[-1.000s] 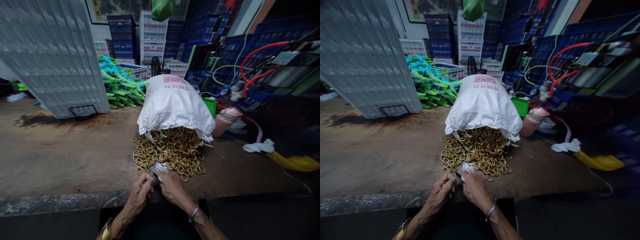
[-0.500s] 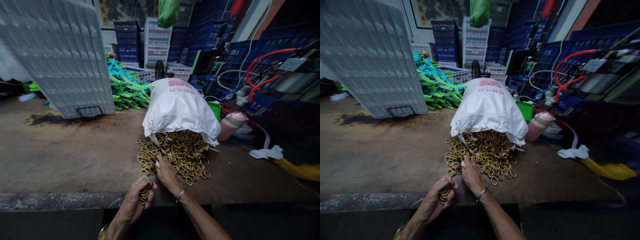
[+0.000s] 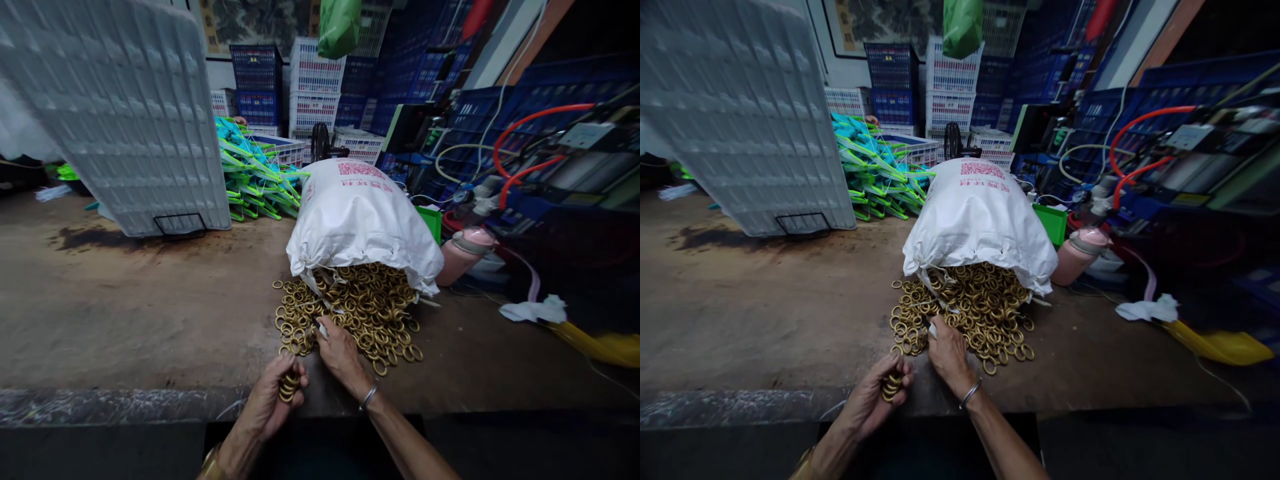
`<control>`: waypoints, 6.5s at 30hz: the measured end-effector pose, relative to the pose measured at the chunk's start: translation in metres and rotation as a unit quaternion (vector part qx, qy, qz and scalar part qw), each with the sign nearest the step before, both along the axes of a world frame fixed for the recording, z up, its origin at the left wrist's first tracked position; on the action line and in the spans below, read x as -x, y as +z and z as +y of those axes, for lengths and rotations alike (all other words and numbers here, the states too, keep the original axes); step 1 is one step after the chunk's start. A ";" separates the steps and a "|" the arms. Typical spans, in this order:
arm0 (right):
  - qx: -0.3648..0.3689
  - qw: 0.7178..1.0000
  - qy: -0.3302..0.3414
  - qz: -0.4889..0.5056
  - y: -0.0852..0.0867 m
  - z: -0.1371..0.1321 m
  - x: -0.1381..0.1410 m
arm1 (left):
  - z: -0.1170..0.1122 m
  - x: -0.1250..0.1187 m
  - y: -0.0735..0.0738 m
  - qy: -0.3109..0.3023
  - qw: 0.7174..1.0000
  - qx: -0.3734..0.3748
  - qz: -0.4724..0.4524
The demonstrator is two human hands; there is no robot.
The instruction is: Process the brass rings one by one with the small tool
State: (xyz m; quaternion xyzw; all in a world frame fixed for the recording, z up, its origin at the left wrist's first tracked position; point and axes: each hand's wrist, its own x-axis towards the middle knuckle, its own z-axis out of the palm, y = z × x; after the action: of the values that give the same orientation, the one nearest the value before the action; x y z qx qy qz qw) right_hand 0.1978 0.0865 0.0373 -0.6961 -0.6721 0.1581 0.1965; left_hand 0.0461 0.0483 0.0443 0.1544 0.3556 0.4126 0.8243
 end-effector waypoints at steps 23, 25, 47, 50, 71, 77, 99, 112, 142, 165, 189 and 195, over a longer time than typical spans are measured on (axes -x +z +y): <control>0.180 0.819 -0.069 0.541 0.011 -0.037 -0.003 | 0.008 -0.031 0.015 -0.033 0.932 -0.199 0.300; 0.204 0.778 -0.074 0.589 0.010 -0.039 -0.002 | 0.007 -0.034 0.016 -0.042 0.934 -0.208 0.286; 0.101 0.891 -0.027 0.442 -0.002 -0.033 -0.007 | 0.006 -0.027 0.000 -0.098 0.959 -0.159 0.214; 0.107 0.888 -0.024 0.446 -0.002 -0.033 -0.007 | 0.005 -0.025 -0.002 -0.091 0.966 -0.155 0.187; 0.057 0.989 0.110 0.076 -0.002 -0.050 -0.003 | 0.003 -0.021 0.004 -0.037 0.931 -0.238 0.276; 0.090 0.988 0.113 -0.059 0.006 -0.047 -0.011 | -0.012 -0.011 0.011 -0.076 0.932 -0.238 0.263; -0.002 0.998 0.042 -0.045 0.001 -0.018 0.005 | -0.006 0.010 0.003 -0.034 0.999 -0.024 -0.035; -0.010 0.999 0.044 0.015 0.001 -0.023 -0.001 | -0.007 -0.004 0.003 0.003 0.993 -0.051 0.103; 0.064 0.909 -0.008 0.412 0.002 -0.037 -0.003 | -0.002 -0.026 0.006 -0.088 0.943 -0.183 0.266; 0.076 0.991 0.110 0.020 0.003 -0.045 -0.010 | -0.007 -0.018 0.003 -0.055 0.912 -0.287 0.286; 0.085 0.982 0.166 0.019 0.015 -0.047 0.004 | -0.007 -0.009 -0.006 -0.022 0.930 -0.253 0.267; 0.110 0.982 0.146 -0.052 0.020 -0.043 0.006 | -0.012 -0.005 -0.001 -0.053 0.954 -0.169 0.242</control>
State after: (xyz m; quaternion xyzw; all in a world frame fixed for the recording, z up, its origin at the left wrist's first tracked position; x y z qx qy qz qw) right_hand 0.1914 0.0435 0.0577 -0.6152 -0.7542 0.2221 0.0582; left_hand 0.0509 0.0360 0.0437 0.4057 0.4610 0.3727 0.6957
